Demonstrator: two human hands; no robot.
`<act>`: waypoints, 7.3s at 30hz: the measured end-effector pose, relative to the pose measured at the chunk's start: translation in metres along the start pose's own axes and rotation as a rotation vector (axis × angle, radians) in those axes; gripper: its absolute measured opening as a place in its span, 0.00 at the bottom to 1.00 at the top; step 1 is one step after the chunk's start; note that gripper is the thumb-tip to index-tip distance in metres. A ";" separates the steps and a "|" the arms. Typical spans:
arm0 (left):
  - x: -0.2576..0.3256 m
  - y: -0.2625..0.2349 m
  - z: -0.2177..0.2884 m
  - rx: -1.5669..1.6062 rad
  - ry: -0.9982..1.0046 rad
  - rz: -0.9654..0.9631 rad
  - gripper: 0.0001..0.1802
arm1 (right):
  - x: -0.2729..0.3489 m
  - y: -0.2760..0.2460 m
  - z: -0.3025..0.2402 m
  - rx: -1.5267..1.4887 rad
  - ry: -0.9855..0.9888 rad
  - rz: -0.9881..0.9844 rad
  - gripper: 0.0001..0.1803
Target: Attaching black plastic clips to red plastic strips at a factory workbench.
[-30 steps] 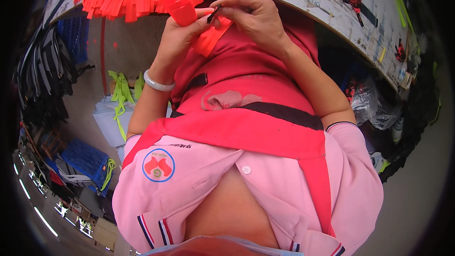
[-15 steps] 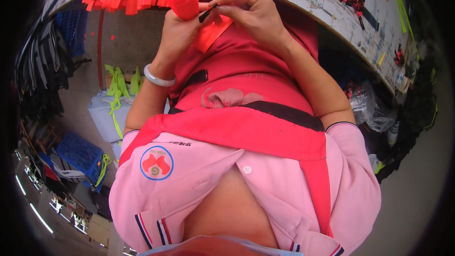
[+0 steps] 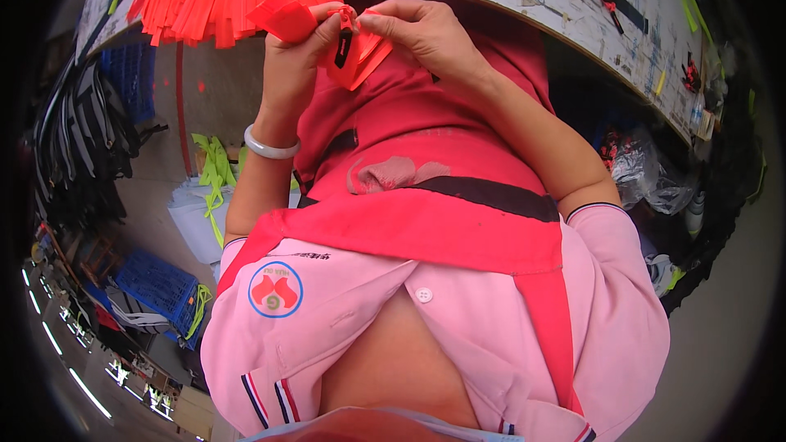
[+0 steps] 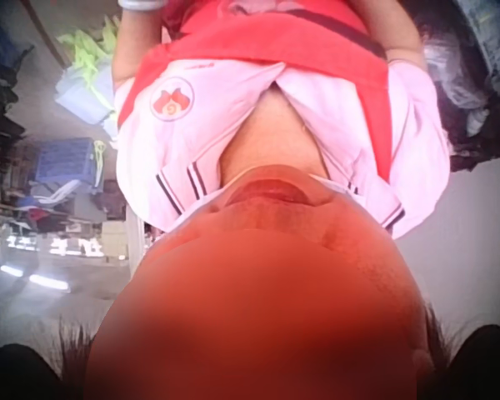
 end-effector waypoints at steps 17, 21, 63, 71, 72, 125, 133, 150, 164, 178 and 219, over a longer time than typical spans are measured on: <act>0.002 -0.002 -0.007 0.181 -0.314 -0.080 0.10 | 0.015 0.010 -0.059 0.344 -0.310 -0.043 0.12; 0.002 -0.001 -0.006 0.166 -0.299 -0.104 0.10 | 0.014 0.010 -0.056 0.322 -0.271 -0.037 0.11; 0.012 0.006 -0.007 -0.195 -0.057 -0.132 0.06 | 0.021 0.018 -0.053 0.402 -0.613 0.096 0.08; 0.011 0.007 0.003 -0.278 0.252 -0.085 0.07 | 0.022 0.024 -0.056 0.518 -0.680 0.116 0.08; 0.011 0.008 0.002 -0.306 0.230 -0.073 0.07 | 0.021 0.022 -0.055 0.479 -0.676 0.128 0.08; -0.002 -0.002 -0.024 0.176 -0.276 -0.024 0.07 | -0.060 -0.035 -0.090 0.402 -0.427 0.104 0.12; -0.008 0.020 -0.042 0.105 -0.378 -0.071 0.05 | -0.016 0.007 -0.077 0.620 -0.538 -0.083 0.10; -0.024 0.010 -0.035 0.328 -0.350 -0.023 0.16 | -0.019 -0.043 -0.050 0.236 -0.265 -0.078 0.08; -0.018 0.014 -0.024 -0.111 -0.166 -0.045 0.06 | -0.004 -0.008 -0.059 0.852 -0.601 -0.139 0.09; -0.005 0.059 0.024 -0.519 0.341 -0.124 0.02 | -0.017 -0.002 0.030 -0.210 0.112 -0.139 0.11; 0.000 0.026 -0.034 -0.302 -0.004 -0.093 0.12 | 0.002 -0.013 -0.025 0.475 -0.355 0.034 0.14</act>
Point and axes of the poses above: each hand's wrist, its own x-axis away from the middle knuckle, its own y-axis out of the palm, z = x × y, the point moved 8 cm from there along -x, towards the middle knuckle, and after that the axes turned 4 degrees about x, right-handed, at the moved point
